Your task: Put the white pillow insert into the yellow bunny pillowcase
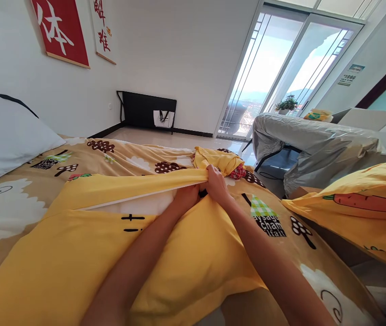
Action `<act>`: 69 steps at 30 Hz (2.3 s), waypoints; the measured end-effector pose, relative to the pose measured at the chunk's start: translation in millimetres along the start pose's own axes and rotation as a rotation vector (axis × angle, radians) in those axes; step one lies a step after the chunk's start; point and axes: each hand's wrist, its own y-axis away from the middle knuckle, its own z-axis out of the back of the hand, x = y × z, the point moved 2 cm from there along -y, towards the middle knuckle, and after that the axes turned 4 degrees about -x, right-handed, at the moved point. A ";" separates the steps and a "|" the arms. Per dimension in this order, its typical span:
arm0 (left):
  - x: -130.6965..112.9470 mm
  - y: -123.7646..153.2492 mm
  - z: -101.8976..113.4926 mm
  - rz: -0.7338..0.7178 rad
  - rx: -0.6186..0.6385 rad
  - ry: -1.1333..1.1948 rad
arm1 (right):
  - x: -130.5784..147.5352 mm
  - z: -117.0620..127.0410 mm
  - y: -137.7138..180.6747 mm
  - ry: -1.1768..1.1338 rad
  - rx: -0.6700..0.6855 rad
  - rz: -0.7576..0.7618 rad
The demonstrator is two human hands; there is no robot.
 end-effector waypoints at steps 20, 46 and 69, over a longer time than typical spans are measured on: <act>4.4 -24.6 -8.7 0.176 -0.127 0.269 | -17.6 -3.3 -23.7 -0.459 0.194 0.049; -10.6 -9.3 -6.1 -0.154 -0.154 0.386 | -7.4 13.2 -10.3 0.096 0.122 0.012; -26.4 -3.8 -5.9 -0.314 -0.092 0.152 | -1.3 40.4 -4.9 -0.103 0.168 0.134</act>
